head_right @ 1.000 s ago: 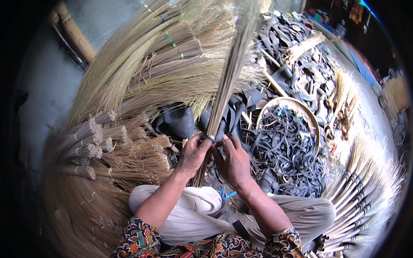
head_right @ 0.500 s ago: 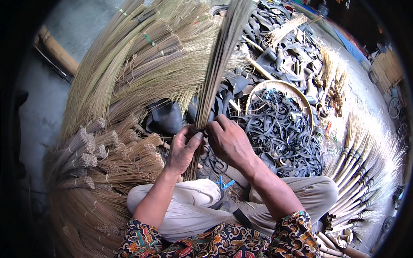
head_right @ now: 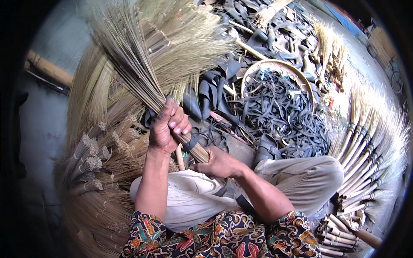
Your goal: The person sits on the floor and assembles brooms by gathering straw bundles, aligning them, and wrapping the base with black rubber strips. The person repeatedly picks up bundles, wraps them, and places the finished brooms aside.
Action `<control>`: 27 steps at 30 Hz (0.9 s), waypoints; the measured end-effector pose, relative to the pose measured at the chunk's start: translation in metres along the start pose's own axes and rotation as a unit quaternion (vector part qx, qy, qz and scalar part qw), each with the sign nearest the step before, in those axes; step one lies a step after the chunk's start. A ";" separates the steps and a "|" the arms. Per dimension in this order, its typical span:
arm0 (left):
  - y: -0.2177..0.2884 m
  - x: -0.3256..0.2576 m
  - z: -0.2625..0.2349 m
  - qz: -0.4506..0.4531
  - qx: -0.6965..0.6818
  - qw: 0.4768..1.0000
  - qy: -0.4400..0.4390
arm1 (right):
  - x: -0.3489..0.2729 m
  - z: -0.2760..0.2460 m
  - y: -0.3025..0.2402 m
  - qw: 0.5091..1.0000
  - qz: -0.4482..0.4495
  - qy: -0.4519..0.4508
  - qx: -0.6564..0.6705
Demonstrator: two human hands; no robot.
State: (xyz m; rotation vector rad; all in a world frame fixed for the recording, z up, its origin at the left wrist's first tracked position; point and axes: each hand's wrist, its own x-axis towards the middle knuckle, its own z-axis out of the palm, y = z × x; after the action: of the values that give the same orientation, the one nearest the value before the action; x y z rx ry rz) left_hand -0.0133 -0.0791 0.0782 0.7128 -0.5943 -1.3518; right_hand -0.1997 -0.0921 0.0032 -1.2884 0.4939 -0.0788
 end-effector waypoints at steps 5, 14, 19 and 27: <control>-0.012 0.019 0.031 0.104 0.108 0.959 0.242 | -0.007 -0.015 0.028 0.857 -0.052 0.392 -0.330; -0.077 0.037 0.040 0.089 0.183 0.968 0.144 | -0.044 -0.106 0.040 0.898 -0.113 0.308 -0.292; -0.191 0.028 0.020 0.138 0.349 0.918 0.124 | -0.065 -0.145 0.033 0.836 -0.154 0.527 -0.010; -0.245 0.026 -0.022 0.101 0.548 0.821 0.119 | -0.057 -0.166 0.076 0.847 -0.101 0.519 -0.055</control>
State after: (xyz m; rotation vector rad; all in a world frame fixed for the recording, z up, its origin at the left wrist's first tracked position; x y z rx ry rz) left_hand -0.1535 -0.1200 -0.1217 1.6610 -1.2180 -0.5932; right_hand -0.3323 -0.2006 -0.0816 -1.3303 1.2937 -0.9793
